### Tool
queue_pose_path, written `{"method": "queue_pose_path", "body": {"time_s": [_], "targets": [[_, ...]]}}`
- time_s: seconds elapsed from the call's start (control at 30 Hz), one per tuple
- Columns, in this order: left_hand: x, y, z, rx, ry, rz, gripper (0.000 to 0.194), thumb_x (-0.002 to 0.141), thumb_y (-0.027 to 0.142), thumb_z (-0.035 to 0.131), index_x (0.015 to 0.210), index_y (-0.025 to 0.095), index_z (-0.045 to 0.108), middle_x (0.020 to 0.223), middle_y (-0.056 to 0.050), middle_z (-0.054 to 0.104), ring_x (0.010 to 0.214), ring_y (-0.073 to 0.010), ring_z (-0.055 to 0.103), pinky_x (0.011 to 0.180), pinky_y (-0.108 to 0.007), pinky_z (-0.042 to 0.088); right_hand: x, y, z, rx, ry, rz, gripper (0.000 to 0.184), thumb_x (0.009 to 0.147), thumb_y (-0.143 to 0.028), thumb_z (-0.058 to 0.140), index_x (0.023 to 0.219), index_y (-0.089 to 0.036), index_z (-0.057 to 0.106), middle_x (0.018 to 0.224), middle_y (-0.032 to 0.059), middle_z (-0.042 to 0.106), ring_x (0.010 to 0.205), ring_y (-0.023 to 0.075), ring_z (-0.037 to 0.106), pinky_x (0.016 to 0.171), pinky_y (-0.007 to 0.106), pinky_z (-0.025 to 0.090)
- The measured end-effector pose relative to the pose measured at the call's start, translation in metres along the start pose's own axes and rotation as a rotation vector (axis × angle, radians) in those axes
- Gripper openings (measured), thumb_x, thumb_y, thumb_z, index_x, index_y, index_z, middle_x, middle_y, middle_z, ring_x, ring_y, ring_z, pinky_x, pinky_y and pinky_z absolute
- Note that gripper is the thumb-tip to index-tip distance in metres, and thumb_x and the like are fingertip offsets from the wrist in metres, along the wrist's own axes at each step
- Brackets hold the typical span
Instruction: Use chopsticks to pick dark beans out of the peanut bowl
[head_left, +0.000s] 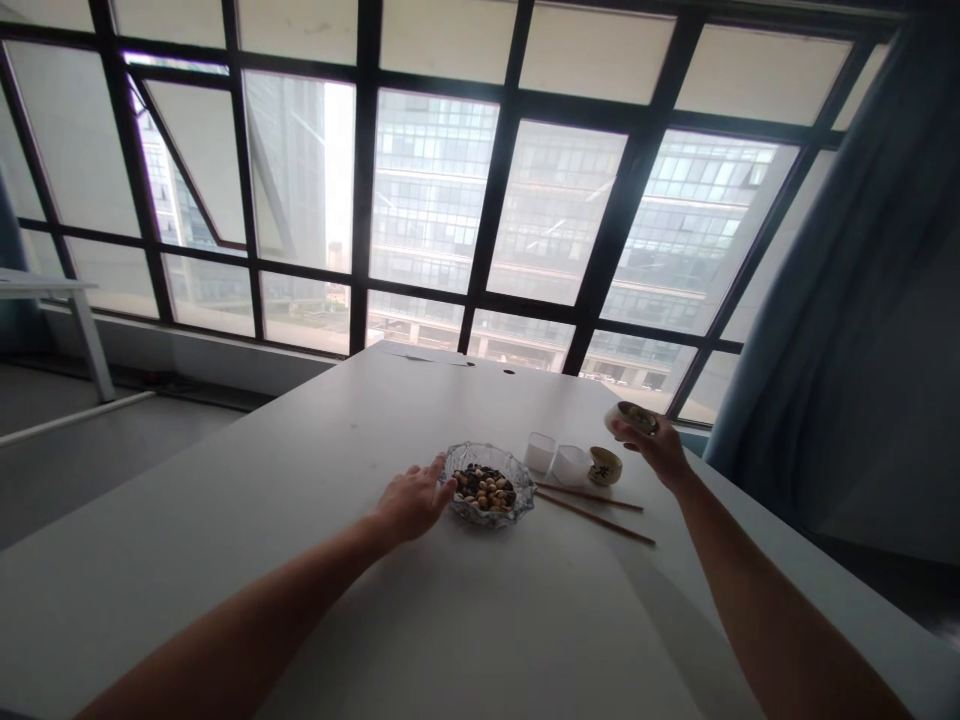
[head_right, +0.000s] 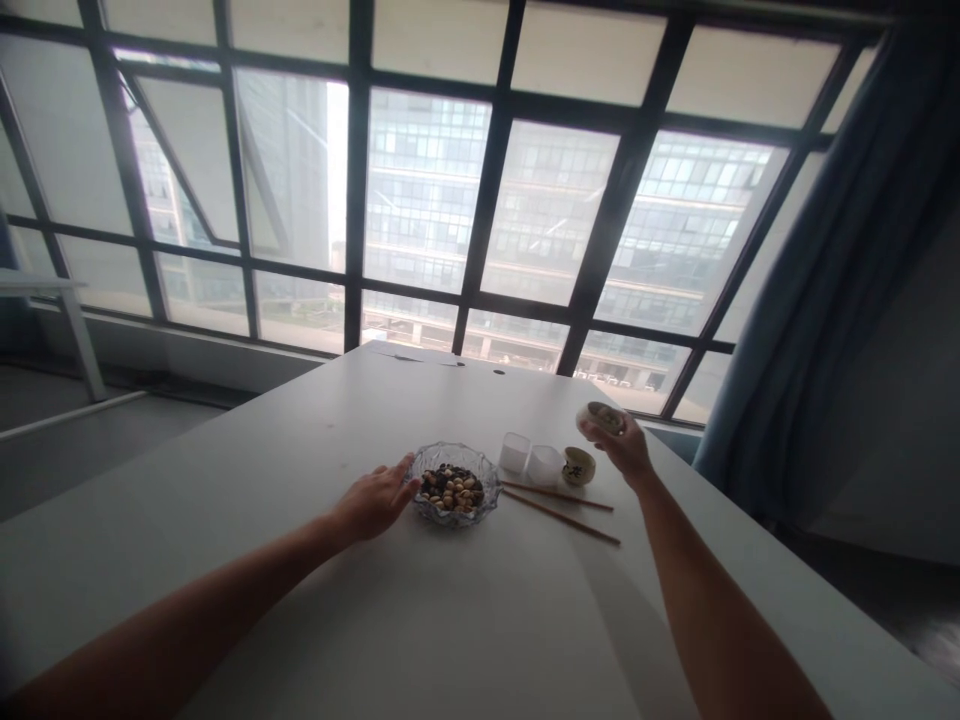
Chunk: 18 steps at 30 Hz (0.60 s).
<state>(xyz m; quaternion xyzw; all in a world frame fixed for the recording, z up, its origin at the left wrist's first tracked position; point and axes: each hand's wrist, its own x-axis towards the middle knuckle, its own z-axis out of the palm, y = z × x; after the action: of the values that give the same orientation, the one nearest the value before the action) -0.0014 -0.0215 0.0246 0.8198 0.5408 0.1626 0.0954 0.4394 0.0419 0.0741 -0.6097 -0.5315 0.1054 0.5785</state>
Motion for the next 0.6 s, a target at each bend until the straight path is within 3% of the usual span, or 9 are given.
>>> {"method": "queue_pose_path", "body": {"time_s": [0.1,0.23,0.4,0.6], "targets": [[-0.001,0.001,-0.002,0.005,0.003,-0.012,0.066,0.099,0.053,0.019,0.154,0.017,0.029,0.146,-0.015,0.051,0.131,-0.0308,0.050,0.104,-0.043,0.038,-0.009,-0.041,0.030,0.008,-0.206,-0.113,0.078,0.054,-0.053,0.088,0.114,-0.014,0.058,0.103,0.0149,0.069,0.090,0.0316,0.069,0.071,0.042,0.059],[-0.001,0.001,-0.003,-0.007,0.015,-0.003,0.067,0.098,0.053,0.020,0.153,0.016,0.031,0.144,-0.015,0.053,0.129,-0.0295,0.052,0.104,-0.042,0.040,-0.033,-0.081,0.074,-0.120,-0.401,-0.414,0.070,0.057,-0.046,0.087,0.113,-0.018,0.055,0.101,0.0099,0.070,0.090,0.0287,0.067,0.079,0.042,0.056],[-0.001,-0.002,-0.004,-0.019,0.014,0.020,0.068,0.098,0.055,0.020,0.151,0.016,0.035,0.139,-0.015,0.058,0.126,-0.0302,0.054,0.103,-0.042,0.042,-0.060,-0.093,0.110,-0.337,-0.456,-0.669,0.067,0.062,-0.036,0.083,0.119,-0.020,0.052,0.108,0.0098,0.067,0.091,0.0277,0.065,0.079,0.039,0.052],[-0.001,-0.004,-0.006,-0.027,0.005,0.024,0.069,0.097,0.057,0.020,0.152,0.018,0.034,0.141,-0.014,0.056,0.129,-0.0292,0.052,0.104,-0.041,0.041,-0.075,-0.102,0.117,-0.497,-0.511,-0.742,0.067,0.063,-0.033,0.082,0.122,-0.021,0.052,0.114,0.0098,0.064,0.092,0.0277,0.065,0.074,0.035,0.050]]}}
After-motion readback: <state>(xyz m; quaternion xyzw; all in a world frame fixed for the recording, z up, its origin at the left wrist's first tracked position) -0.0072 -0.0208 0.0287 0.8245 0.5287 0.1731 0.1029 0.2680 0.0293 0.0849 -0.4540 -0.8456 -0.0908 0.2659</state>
